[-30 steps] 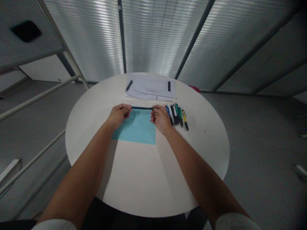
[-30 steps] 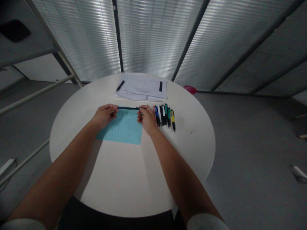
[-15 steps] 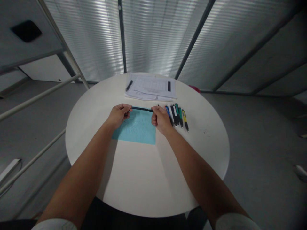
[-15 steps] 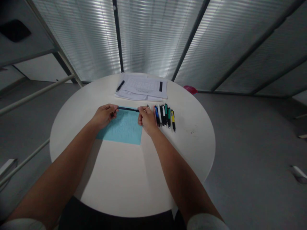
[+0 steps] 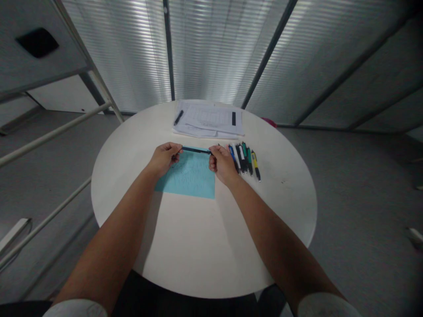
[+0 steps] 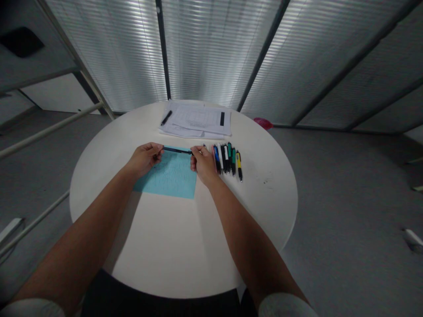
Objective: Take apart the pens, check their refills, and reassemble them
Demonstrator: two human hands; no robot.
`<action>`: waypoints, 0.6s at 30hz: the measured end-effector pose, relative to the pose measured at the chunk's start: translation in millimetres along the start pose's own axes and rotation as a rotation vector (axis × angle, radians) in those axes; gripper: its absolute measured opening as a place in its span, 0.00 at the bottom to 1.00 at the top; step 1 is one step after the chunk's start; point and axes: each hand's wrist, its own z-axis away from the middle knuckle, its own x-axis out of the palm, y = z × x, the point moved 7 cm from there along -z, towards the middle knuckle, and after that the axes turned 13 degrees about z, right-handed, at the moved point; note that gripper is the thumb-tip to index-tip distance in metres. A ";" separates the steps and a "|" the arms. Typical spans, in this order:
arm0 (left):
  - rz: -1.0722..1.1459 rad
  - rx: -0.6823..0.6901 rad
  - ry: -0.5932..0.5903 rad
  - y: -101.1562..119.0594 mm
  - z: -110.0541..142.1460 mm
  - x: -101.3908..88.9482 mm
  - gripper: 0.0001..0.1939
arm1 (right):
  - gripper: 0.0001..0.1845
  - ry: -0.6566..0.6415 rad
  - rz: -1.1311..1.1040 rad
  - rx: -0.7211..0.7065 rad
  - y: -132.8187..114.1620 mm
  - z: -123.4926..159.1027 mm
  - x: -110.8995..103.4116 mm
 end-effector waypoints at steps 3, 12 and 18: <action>0.004 -0.004 0.005 0.1 0.5 0.5 0.08 | 0.15 0.004 -0.002 -0.006 -1.3 0.3 0.1; 0.012 -0.017 0.019 0.7 0.8 1.0 0.09 | 0.13 0.015 -0.047 0.019 -4.1 1.9 -1.2; 0.017 -0.020 0.014 0.2 -0.1 1.7 0.09 | 0.16 0.015 -0.027 0.011 -1.8 0.0 -0.8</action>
